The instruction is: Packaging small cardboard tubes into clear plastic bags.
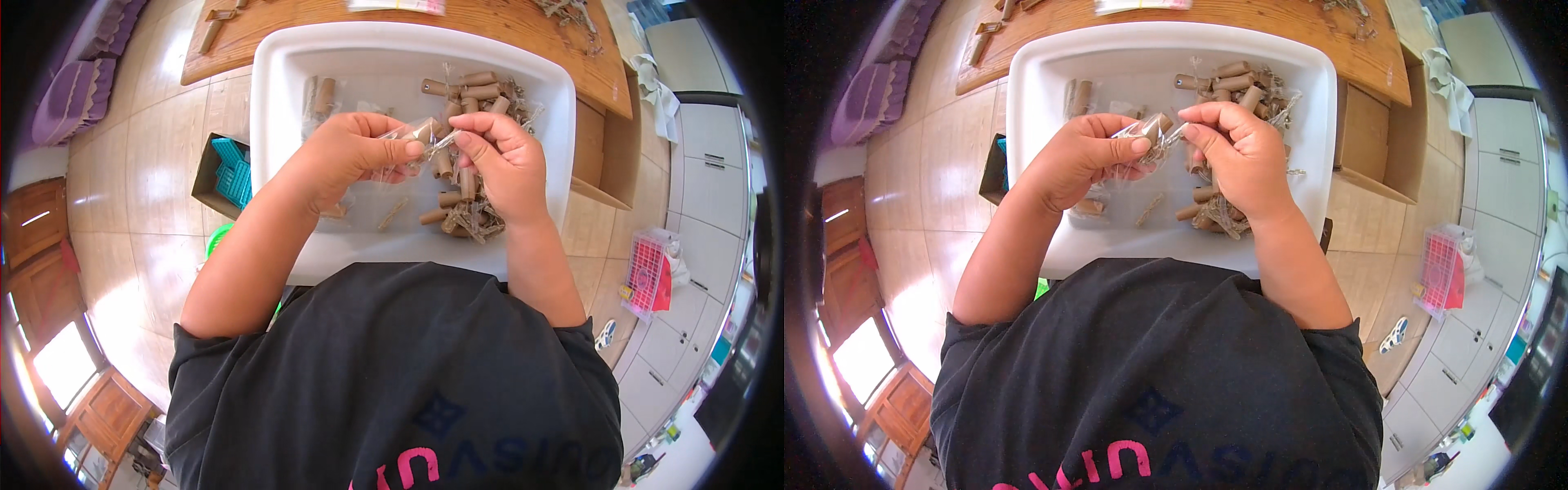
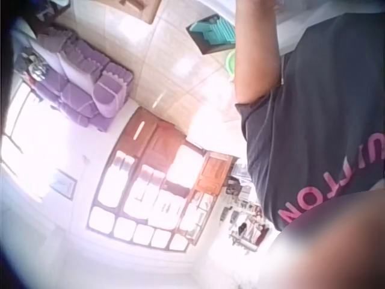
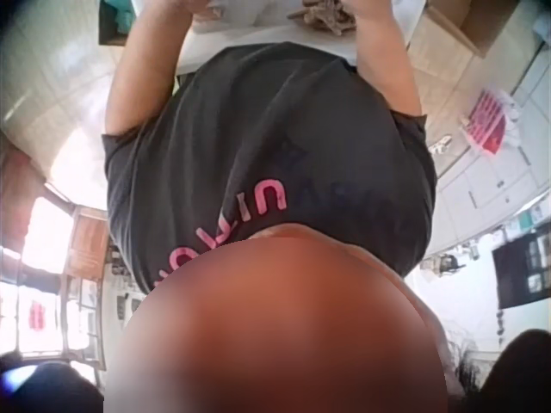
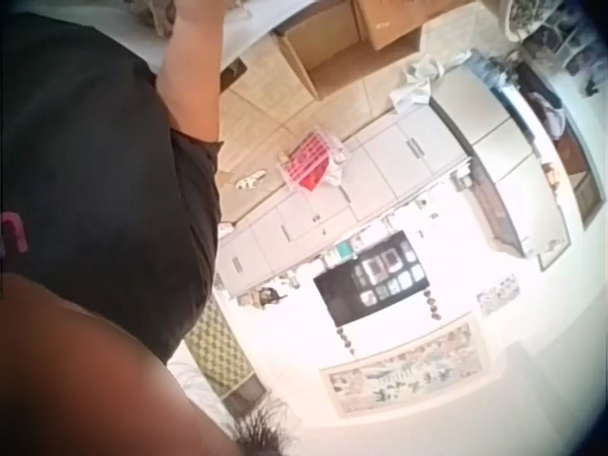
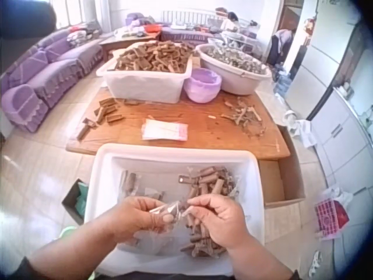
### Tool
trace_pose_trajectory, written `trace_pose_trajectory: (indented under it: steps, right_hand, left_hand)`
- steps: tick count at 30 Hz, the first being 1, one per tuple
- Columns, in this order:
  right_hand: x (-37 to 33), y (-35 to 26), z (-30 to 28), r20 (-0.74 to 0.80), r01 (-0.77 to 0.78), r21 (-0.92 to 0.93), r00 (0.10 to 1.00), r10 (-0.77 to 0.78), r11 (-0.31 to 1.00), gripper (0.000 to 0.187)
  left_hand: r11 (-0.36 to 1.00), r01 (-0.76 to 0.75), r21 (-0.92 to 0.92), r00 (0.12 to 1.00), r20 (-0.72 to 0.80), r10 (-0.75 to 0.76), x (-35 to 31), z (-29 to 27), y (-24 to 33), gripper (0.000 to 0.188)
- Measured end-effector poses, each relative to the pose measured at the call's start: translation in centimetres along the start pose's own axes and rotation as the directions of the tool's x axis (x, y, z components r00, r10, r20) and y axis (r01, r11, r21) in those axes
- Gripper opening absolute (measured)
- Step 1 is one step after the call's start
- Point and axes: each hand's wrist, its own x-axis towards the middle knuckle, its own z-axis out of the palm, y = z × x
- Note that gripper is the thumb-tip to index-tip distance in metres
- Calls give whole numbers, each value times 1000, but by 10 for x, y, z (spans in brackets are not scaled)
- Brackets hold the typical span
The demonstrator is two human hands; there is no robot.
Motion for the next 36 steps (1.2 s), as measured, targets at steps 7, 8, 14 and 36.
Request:
trace_pose_trajectory:
  steps: [7, 8, 14, 36]
  right_hand:
    - [-1, 1, 3, 55, -15, -134, 998, 22, 991, 7]
    - [-1, 2, 3, 47, -8, -132, 999, 14, 991, 7]
    - [1, 6, -2, 99, -72, -112, 992, 84, 991, 8]
    - [-4, 8, 14, 24, -19, -49, 1000, 20, 999, 10]
  left_hand:
    - [998, -9, -62, 1000, -2, 8, 2, 1, -4, 31]
    - [997, -10, -72, 1000, -10, 9, 2, 1, -4, 30]
    - [987, -22, -157, 999, -37, 16, 1, -1, -2, 32]
    - [849, -59, -525, 997, 3, 72, 6, 20, -21, 14]
